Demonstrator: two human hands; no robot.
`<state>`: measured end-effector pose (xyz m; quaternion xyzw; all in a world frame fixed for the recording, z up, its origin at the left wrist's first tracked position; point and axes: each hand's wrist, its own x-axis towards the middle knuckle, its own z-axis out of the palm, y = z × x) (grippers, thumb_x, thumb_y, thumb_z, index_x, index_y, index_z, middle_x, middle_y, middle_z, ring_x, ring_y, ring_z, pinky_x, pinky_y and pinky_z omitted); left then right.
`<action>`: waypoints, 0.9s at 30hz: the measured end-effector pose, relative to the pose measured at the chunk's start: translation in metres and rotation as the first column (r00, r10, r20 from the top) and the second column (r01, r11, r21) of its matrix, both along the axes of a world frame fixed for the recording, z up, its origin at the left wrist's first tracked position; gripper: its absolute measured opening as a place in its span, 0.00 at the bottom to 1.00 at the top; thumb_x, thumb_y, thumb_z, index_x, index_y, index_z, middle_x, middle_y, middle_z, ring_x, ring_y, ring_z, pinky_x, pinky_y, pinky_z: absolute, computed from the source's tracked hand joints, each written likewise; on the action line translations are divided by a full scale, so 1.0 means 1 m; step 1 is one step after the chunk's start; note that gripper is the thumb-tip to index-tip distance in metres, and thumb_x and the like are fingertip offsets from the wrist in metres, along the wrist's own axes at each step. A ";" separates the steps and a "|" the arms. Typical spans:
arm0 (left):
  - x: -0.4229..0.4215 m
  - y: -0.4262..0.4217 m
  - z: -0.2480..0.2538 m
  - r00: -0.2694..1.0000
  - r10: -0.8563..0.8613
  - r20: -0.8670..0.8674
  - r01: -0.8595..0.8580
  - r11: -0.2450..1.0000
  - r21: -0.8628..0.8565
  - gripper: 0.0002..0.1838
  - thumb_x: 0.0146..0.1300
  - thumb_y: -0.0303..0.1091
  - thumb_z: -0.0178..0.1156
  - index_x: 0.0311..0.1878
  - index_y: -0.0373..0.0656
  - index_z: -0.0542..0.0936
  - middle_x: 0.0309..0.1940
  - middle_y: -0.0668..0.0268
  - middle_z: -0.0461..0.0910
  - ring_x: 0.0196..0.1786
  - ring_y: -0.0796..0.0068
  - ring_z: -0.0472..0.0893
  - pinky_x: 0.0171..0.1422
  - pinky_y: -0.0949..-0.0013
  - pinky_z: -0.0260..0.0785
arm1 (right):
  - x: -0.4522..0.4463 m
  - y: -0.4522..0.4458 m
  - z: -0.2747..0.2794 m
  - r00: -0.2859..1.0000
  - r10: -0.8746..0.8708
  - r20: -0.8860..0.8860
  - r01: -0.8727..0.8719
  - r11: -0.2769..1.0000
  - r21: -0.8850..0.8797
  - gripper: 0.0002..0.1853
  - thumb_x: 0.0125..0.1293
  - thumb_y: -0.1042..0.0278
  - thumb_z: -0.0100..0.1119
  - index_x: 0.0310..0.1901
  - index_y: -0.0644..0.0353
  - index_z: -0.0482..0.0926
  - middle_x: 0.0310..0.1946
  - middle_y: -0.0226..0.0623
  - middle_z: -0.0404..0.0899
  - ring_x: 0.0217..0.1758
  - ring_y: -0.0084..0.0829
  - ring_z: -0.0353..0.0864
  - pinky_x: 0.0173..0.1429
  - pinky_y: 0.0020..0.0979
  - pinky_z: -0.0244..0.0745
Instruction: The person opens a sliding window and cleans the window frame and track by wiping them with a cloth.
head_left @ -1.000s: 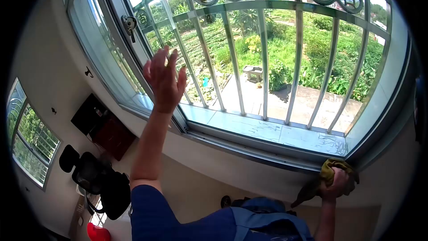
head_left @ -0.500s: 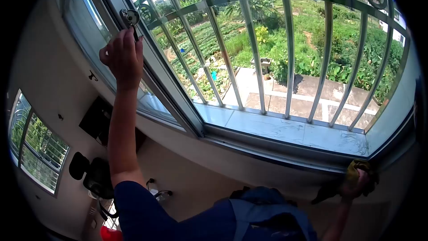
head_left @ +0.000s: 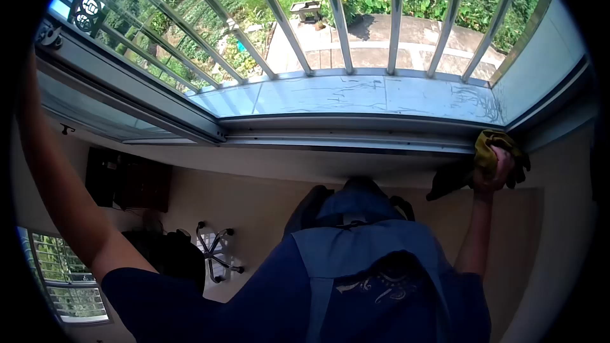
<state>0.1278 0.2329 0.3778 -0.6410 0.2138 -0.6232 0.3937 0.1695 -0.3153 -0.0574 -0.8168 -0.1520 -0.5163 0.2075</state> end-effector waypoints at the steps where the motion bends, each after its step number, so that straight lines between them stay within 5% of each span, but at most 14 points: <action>1: 0.015 -0.032 -0.031 0.995 -0.078 -0.056 0.079 0.997 0.024 0.26 0.66 0.58 0.51 0.58 0.50 0.76 0.50 0.65 0.77 0.52 0.69 0.76 0.54 0.65 0.63 | -0.001 -0.003 -0.004 0.999 0.024 -0.040 -0.024 1.000 -0.005 0.20 0.54 0.60 0.67 0.46 0.59 0.77 0.43 0.41 0.78 0.49 0.45 0.74 0.58 0.42 0.67; 6: 0.073 -0.144 -0.145 0.906 -0.354 -0.234 0.370 0.929 0.026 0.30 0.68 0.62 0.45 0.64 0.52 0.72 0.61 0.64 0.73 0.63 0.70 0.71 0.67 0.61 0.58 | 0.001 -0.006 0.001 0.995 0.100 -0.016 -0.101 0.994 -0.050 0.20 0.56 0.58 0.66 0.45 0.60 0.76 0.39 0.40 0.78 0.42 0.43 0.76 0.56 0.42 0.66; 8: 0.096 -0.149 -0.160 0.895 -0.378 -0.234 0.396 0.918 0.032 0.31 0.68 0.62 0.44 0.65 0.52 0.71 0.63 0.64 0.72 0.65 0.70 0.70 0.69 0.61 0.57 | 0.003 -0.008 0.001 0.996 0.092 -0.014 -0.093 0.993 -0.070 0.19 0.56 0.57 0.66 0.45 0.60 0.76 0.38 0.39 0.78 0.42 0.43 0.77 0.56 0.42 0.66; 9: 0.109 -0.151 -0.159 0.962 -0.248 -0.112 0.264 0.950 0.164 0.31 0.68 0.60 0.44 0.67 0.51 0.68 0.66 0.60 0.68 0.68 0.64 0.67 0.71 0.56 0.54 | 0.004 -0.008 0.002 0.995 0.101 -0.010 -0.102 0.992 -0.069 0.19 0.56 0.57 0.65 0.45 0.60 0.76 0.38 0.39 0.78 0.41 0.42 0.77 0.55 0.41 0.66; 11: 0.108 -0.157 -0.180 0.941 -0.236 -0.242 0.235 0.971 -0.032 0.33 0.68 0.66 0.37 0.65 0.55 0.71 0.66 0.67 0.69 0.69 0.69 0.65 0.73 0.58 0.48 | 0.005 -0.007 0.002 0.995 0.094 -0.012 -0.095 0.993 -0.067 0.19 0.56 0.56 0.65 0.44 0.59 0.76 0.38 0.39 0.78 0.40 0.42 0.77 0.55 0.41 0.66; 13: 0.110 -0.156 -0.181 0.924 -0.290 -0.251 0.284 0.957 -0.063 0.33 0.67 0.67 0.40 0.66 0.57 0.71 0.68 0.68 0.66 0.72 0.69 0.60 0.75 0.58 0.44 | 0.002 -0.009 0.001 0.995 0.098 -0.013 -0.099 0.992 -0.073 0.19 0.55 0.56 0.64 0.44 0.59 0.76 0.38 0.39 0.78 0.39 0.42 0.78 0.54 0.41 0.66; 14: 0.111 -0.152 -0.181 0.924 -0.279 -0.262 0.272 0.960 -0.064 0.34 0.66 0.67 0.40 0.66 0.57 0.70 0.69 0.69 0.64 0.73 0.69 0.59 0.74 0.57 0.45 | 0.004 -0.010 -0.007 0.994 0.109 -0.024 -0.110 0.994 -0.011 0.23 0.47 0.55 0.66 0.45 0.56 0.77 0.39 0.37 0.79 0.43 0.40 0.77 0.57 0.40 0.62; 20: 0.102 -0.098 -0.180 0.936 -0.214 -0.279 0.209 0.977 -0.048 0.35 0.61 0.65 0.52 0.66 0.55 0.70 0.69 0.64 0.65 0.73 0.64 0.59 0.76 0.53 0.42 | -0.002 -0.013 -0.008 0.991 0.126 -0.031 -0.126 0.992 0.013 0.26 0.51 0.48 0.64 0.48 0.57 0.76 0.41 0.38 0.80 0.47 0.41 0.77 0.62 0.42 0.58; 27: 0.071 -0.008 -0.177 0.950 -0.092 -0.298 0.113 0.992 0.054 0.36 0.68 0.59 0.43 0.73 0.48 0.56 0.74 0.60 0.52 0.76 0.60 0.51 0.78 0.54 0.38 | -0.002 -0.013 -0.011 0.990 0.139 0.033 -0.141 0.988 0.068 0.29 0.55 0.43 0.64 0.50 0.58 0.74 0.42 0.40 0.80 0.48 0.41 0.77 0.64 0.42 0.57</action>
